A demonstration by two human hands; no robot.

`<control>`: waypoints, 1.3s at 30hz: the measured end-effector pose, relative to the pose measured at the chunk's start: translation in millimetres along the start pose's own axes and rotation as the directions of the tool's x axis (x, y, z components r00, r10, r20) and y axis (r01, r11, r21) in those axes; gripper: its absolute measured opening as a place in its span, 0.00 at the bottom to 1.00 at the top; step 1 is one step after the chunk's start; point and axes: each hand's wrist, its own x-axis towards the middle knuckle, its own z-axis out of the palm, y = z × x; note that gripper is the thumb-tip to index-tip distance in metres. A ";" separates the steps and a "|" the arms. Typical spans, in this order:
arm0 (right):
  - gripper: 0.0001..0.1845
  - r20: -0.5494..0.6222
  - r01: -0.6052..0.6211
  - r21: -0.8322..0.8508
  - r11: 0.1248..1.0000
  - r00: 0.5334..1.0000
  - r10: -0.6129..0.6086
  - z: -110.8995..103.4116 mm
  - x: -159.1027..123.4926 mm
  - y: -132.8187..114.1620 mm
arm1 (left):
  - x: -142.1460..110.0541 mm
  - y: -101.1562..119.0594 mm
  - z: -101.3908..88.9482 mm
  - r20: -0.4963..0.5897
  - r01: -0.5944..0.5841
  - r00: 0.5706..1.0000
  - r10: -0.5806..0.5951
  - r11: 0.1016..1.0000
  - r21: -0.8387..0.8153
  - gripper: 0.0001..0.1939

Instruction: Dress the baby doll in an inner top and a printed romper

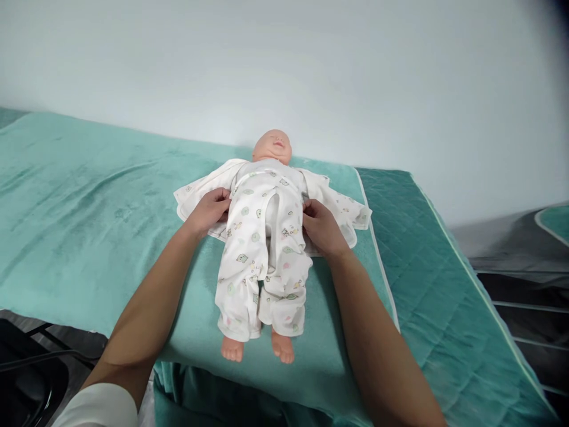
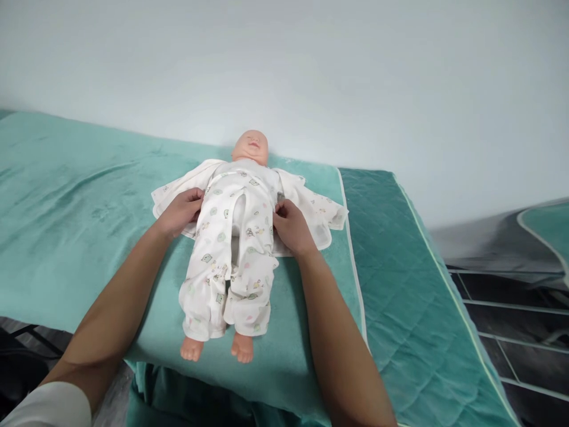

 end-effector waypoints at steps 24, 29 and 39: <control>0.18 0.024 0.075 0.043 0.996 0.997 -0.076 7.8 18.8 4.2 | 4.6 6.3 11.6 -0.012 0.040 0.999 -0.039 0.995 0.095 0.17; 0.18 0.019 0.083 0.194 0.977 0.996 -0.088 14.3 14.1 0.3 | 1.4 1.9 17.6 -0.026 0.140 0.989 -0.143 0.985 -0.100 0.19; 0.23 0.026 0.061 0.205 0.977 0.997 -0.068 18.0 3.5 -22.0 | 1.9 -1.7 17.3 0.023 0.092 0.996 -0.089 0.966 -0.243 0.17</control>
